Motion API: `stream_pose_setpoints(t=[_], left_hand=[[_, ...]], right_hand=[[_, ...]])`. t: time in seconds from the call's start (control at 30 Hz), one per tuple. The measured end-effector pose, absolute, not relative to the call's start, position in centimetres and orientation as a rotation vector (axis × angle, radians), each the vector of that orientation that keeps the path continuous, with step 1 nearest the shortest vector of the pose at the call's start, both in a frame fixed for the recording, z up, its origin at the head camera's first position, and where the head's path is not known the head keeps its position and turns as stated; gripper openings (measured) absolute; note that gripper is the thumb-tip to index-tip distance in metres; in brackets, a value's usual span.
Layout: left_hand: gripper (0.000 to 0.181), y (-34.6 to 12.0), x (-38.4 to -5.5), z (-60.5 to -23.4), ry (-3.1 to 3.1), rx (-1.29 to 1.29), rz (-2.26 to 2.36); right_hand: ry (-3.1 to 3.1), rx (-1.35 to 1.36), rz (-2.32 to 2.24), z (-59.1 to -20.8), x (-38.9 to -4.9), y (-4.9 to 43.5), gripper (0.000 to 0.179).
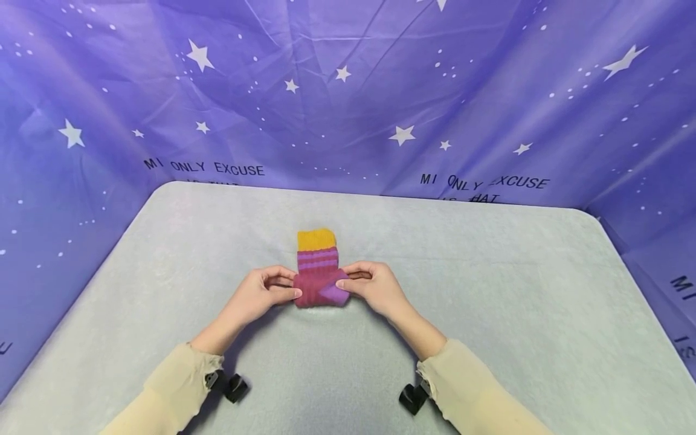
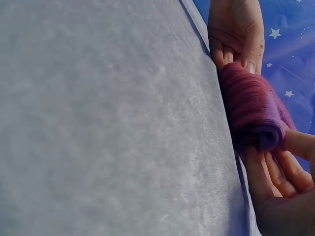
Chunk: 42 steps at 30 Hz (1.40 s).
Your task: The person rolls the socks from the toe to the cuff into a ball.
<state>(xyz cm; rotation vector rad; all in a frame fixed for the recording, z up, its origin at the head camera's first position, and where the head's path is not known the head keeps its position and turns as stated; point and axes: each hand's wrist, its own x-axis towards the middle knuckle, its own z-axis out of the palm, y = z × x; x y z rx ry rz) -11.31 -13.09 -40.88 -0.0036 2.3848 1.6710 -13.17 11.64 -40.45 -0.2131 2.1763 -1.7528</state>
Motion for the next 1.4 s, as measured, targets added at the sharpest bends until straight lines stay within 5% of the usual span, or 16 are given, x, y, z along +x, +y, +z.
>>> stream_pose_setpoints(t=[0.5, 0.77, 0.97, 1.4], left_hand=[[0.033, -13.4, -11.0, -41.0, 2.4, 0.305, 1.908], [0.038, -13.4, -11.3, -41.4, 2.35, 0.165, 1.866], [0.034, -13.3, -11.6, -41.4, 2.363, 0.04, 1.819], [0.034, -13.2, -12.8, -41.0, 2.359, -0.005, 1.76]], right_hand=[[1.953, 0.016, -1.861, -40.7, -14.9, 11.2, 0.034], [2.046, -0.005, -1.82, -40.5, -15.6, 10.5, 0.018], [2.181, -0.034, -1.758, -40.2, -15.7, 10.3, 0.028], [2.496, -0.604, -1.777, -39.9, -14.4, 11.7, 0.036]])
